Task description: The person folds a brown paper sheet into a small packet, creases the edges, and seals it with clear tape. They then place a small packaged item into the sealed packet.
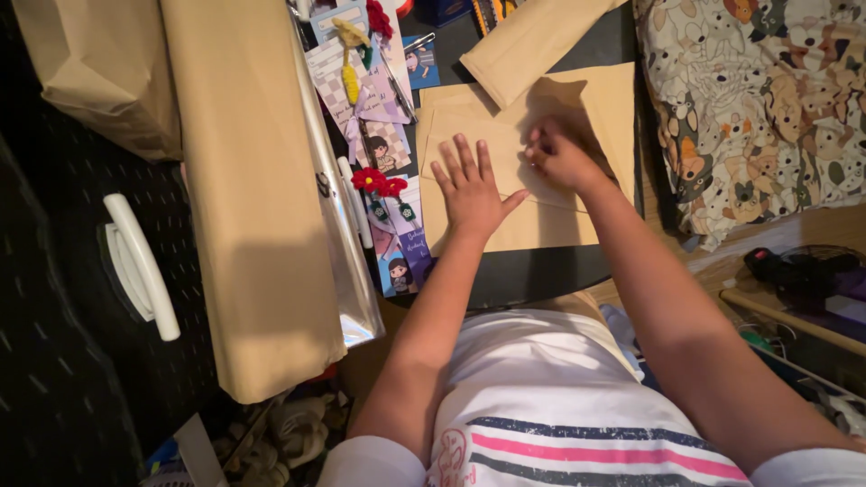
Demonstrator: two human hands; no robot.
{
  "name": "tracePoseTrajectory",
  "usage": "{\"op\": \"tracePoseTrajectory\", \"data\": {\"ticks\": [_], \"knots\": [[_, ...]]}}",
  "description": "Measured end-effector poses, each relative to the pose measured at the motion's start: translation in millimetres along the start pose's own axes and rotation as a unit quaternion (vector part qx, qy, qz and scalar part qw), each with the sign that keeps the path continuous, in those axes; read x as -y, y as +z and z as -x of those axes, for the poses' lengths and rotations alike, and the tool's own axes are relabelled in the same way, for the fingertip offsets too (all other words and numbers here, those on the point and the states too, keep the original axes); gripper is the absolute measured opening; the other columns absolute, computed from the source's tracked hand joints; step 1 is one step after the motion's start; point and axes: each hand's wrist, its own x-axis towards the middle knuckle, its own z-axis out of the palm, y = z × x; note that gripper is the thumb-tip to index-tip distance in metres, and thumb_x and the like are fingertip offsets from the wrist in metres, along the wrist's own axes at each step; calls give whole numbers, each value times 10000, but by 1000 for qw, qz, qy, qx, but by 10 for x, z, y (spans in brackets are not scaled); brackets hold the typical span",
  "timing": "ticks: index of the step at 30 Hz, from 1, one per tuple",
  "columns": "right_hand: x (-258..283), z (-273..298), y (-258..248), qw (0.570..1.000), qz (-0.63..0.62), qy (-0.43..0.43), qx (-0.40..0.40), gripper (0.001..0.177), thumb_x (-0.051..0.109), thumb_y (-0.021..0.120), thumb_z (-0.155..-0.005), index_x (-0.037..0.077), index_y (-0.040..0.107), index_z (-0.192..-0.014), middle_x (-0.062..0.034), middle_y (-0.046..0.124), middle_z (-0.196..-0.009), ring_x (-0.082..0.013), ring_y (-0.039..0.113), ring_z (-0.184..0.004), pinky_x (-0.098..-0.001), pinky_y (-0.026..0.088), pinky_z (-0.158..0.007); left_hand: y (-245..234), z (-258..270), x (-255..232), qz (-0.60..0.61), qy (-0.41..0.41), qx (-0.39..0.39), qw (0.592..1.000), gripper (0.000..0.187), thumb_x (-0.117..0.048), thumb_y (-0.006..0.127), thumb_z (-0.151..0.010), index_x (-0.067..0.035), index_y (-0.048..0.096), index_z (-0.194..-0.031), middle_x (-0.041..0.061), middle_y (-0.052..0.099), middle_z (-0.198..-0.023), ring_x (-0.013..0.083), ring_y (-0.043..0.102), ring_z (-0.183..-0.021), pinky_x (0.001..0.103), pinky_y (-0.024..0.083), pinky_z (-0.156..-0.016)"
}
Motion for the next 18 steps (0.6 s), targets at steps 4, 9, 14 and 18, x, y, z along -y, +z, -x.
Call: {"op": "tracePoseTrajectory", "data": {"ticks": [4,9,14,18], "knots": [[39,-6,18,991,105,-82,-22,274,118,713,-945,89,495,-1109,-110,661,-877,-243,661,-804,-387,522,-737,223,21,-20,-21,53,-61,997,1104,-823,460,-954,-1,247,-1658,215,132,-1754,343,66,-1644,673,58,-1273],[129,-36,19,960,269,-50,-52,345,261,754,-895,108,519,-1097,-142,728,-930,-360,695,-896,-459,520,-758,282,43,-38,13,74,-61,995,962,-728,502,-929,-156,221,-1648,216,114,-1712,436,61,-1582,795,82,-1165],[221,-10,45,952,292,-54,-70,299,253,719,-914,111,541,-1109,-137,741,-935,-370,713,-895,-469,541,-770,81,37,-78,9,77,-6,997,838,-687,491,-944,-347,178,-1642,256,61,-1691,501,18,-1555,832,81,-1120],[263,-42,125,945,317,-25,-79,344,245,745,-863,92,547,-1100,-150,741,-929,-385,716,-883,-484,546,-748,-58,45,-112,-9,64,42,997,819,-672,478,-960,-360,146,-1640,251,26,-1706,504,-12,-1559,831,80,-1117]]}}
